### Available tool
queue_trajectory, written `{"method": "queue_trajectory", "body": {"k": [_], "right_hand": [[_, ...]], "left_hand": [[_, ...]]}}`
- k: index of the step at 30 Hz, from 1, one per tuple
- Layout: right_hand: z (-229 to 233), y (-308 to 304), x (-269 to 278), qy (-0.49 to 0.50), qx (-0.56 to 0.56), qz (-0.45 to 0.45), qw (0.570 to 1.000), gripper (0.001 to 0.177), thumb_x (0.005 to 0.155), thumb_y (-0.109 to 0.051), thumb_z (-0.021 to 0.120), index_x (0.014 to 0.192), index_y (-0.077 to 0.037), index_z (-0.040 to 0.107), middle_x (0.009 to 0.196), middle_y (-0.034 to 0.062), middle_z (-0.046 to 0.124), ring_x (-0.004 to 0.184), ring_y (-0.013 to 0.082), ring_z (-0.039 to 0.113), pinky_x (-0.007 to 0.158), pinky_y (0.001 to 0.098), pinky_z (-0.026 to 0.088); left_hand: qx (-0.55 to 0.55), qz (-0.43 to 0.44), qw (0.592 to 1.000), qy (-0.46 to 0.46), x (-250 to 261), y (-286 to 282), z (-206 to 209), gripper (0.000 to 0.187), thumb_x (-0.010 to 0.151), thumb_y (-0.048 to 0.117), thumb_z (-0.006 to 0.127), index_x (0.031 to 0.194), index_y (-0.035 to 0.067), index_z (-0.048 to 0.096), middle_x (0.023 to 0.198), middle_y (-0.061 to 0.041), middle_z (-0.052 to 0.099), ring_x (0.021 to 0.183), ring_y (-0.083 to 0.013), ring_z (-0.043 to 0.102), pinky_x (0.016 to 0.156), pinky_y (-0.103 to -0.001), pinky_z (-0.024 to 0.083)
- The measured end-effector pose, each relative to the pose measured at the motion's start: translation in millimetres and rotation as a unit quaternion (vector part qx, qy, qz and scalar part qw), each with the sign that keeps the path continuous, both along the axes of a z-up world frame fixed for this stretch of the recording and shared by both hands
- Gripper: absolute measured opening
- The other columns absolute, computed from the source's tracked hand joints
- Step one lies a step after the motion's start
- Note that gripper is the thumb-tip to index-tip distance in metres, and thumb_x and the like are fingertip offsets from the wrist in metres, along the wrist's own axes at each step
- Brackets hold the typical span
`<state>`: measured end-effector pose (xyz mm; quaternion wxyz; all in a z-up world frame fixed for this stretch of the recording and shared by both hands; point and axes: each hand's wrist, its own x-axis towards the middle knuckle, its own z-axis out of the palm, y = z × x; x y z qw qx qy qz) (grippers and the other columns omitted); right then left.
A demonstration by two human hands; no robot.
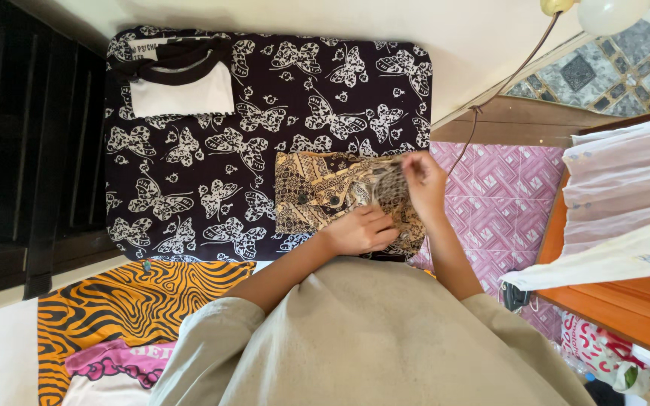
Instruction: The person folds a patterned piece of fabric on a bed, smoothing it with their hands and bringing the edges together to form a smaller rectangle.
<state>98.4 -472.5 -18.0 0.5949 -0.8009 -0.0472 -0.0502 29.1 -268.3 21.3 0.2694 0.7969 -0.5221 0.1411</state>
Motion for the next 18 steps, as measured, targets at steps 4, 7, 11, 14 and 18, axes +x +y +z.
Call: {"method": "queue_trajectory", "body": {"k": [4, 7, 11, 14, 18], "right_hand": [[1, -3, 1, 0.016, -0.006, -0.026, 1.000, 0.016, 0.095, 0.011, 0.061, 0.097, -0.004, 0.064, 0.105, 0.0049, 0.073, 0.078, 0.0073, 0.064, 0.064, 0.0179, 0.050], [0, -1, 3, 0.026, -0.092, -0.015, 0.995, 0.021, 0.096, 0.009, 0.063, 0.104, -0.009, 0.070, 0.103, 0.0047, 0.073, 0.072, 0.0095, 0.063, 0.059, 0.0196, 0.050], [10, 0, 0, -0.186, -0.252, 0.048, 0.948, 0.023, 0.078, -0.003, 0.082, 0.096, -0.011, 0.070, 0.106, 0.0050, 0.065, 0.096, 0.0187, 0.062, 0.080, 0.0327, 0.054], [18, -1, -7, -0.156, -0.253, 0.003, 0.955, 0.021, 0.079, 0.002, 0.078, 0.095, -0.011, 0.073, 0.111, 0.0029, 0.066, 0.098, 0.0189, 0.063, 0.071, 0.0328, 0.053], [17, -4, -9, -0.218, -0.269, -0.010, 0.938, 0.018, 0.081, 0.001, 0.082, 0.085, -0.011, 0.069, 0.111, 0.0002, 0.066, 0.096, 0.0204, 0.061, 0.081, 0.0364, 0.048]], "left_hand": [[0.025, -0.005, 0.996, 0.080, -4, -6, -14, 0.023, 0.088, 0.019, 0.070, 0.107, 0.007, 0.065, 0.102, -0.009, 0.064, 0.095, -0.0268, 0.063, 0.087, -0.037, 0.053], [-0.036, -0.023, 0.994, 0.105, -3, -4, -19, 0.022, 0.085, 0.020, 0.069, 0.102, 0.007, 0.062, 0.103, -0.008, 0.064, 0.098, -0.0281, 0.064, 0.088, -0.040, 0.056], [-0.010, -0.007, 0.987, 0.158, -1, -4, -14, 0.018, 0.088, 0.018, 0.071, 0.102, 0.008, 0.064, 0.096, -0.007, 0.063, 0.091, -0.0262, 0.064, 0.081, -0.039, 0.055], [-0.014, -0.001, 0.990, 0.141, -3, -8, -8, 0.018, 0.087, 0.017, 0.072, 0.100, 0.008, 0.064, 0.094, -0.008, 0.062, 0.089, -0.0257, 0.064, 0.079, -0.039, 0.054], [-0.036, 0.003, 0.992, 0.122, -2, -10, -12, 0.026, 0.081, 0.019, 0.072, 0.103, 0.008, 0.065, 0.092, -0.008, 0.060, 0.087, -0.0266, 0.064, 0.078, -0.042, 0.054]]}}
